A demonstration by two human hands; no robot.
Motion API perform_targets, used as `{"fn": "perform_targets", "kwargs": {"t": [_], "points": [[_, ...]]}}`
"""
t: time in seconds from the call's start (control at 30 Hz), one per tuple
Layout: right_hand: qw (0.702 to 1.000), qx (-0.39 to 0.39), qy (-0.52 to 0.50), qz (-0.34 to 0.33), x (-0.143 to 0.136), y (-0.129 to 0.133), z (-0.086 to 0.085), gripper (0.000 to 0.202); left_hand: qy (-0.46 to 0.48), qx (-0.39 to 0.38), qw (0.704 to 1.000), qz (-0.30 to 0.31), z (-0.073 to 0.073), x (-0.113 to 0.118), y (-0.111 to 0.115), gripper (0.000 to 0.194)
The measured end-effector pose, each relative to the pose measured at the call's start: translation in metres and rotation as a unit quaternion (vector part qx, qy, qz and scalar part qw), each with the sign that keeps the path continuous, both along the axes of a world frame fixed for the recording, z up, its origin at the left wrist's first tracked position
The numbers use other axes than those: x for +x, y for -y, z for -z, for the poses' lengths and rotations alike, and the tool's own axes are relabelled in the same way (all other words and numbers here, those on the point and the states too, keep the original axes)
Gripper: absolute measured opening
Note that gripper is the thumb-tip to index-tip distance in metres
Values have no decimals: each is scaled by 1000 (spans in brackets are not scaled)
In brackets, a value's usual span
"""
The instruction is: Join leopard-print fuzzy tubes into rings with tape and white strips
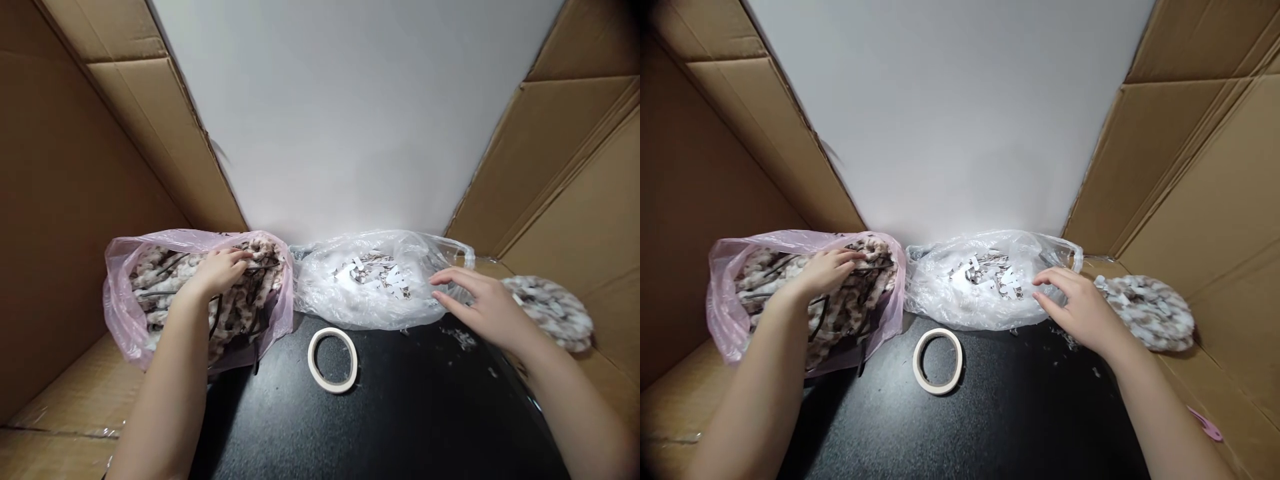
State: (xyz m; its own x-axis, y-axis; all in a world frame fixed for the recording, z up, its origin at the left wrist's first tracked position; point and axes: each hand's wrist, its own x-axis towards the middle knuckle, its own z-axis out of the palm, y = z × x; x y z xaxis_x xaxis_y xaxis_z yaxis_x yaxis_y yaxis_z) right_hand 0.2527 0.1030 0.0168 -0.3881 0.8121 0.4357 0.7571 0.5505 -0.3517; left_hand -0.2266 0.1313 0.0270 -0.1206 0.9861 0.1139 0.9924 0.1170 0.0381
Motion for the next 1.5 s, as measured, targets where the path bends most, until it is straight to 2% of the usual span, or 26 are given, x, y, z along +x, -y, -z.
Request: {"fn": "perform_targets", "kwargs": {"t": [0.1,0.17,0.27,0.33,0.47,0.5,0.53,0.57,0.6,0.63,0.67,0.77,0.83,0.93,1.07,1.2,1.3,1.5], "points": [[1000,-7,2,5,0,1,-1,17,26,46,998,-23,3,0,1,41],[1000,-14,3,7,-1,2,-2,19,47,91,994,-39,4,3,2,32],[1000,-22,2,7,-1,2,-3,21,91,197,974,-57,-1,10,3,17],[1000,-22,-1,8,-1,3,-4,21,128,292,946,-64,-12,19,6,18],[1000,-26,-16,-5,-5,5,-6,19,244,459,853,-46,-48,53,26,27],[999,-28,-25,-14,-8,7,-7,18,301,500,811,-27,-59,65,36,28],[999,-31,-36,-21,-11,10,-8,17,475,540,694,36,-68,78,47,27],[998,-37,-49,-28,-16,13,-8,17,621,502,594,95,-77,91,60,30],[996,-46,-65,-35,-21,18,-9,16,719,431,528,134,-83,104,72,33],[994,-61,-85,-43,-28,22,-9,17,777,371,482,162,-87,116,82,36],[989,-82,-107,-56,-35,28,-8,19,807,335,452,181,-88,127,91,39],[954,-187,-184,-145,-59,45,-5,24,873,194,418,160,-77,152,100,40],[913,-258,-236,-210,-75,56,0,29,903,102,396,131,-64,164,95,38],[841,-361,-297,-274,-97,71,12,37,924,41,369,94,-47,178,85,39],[712,-510,-366,-316,-120,88,36,45,929,22,363,69,-38,188,81,42],[612,-614,-401,-296,-132,91,58,47,921,48,380,77,-38,186,78,44],[572,-645,-420,-283,-132,83,63,47,912,76,393,90,-40,179,75,45],[528,-686,-433,-252,-126,72,60,45,899,105,415,89,-46,168,72,45]]}}
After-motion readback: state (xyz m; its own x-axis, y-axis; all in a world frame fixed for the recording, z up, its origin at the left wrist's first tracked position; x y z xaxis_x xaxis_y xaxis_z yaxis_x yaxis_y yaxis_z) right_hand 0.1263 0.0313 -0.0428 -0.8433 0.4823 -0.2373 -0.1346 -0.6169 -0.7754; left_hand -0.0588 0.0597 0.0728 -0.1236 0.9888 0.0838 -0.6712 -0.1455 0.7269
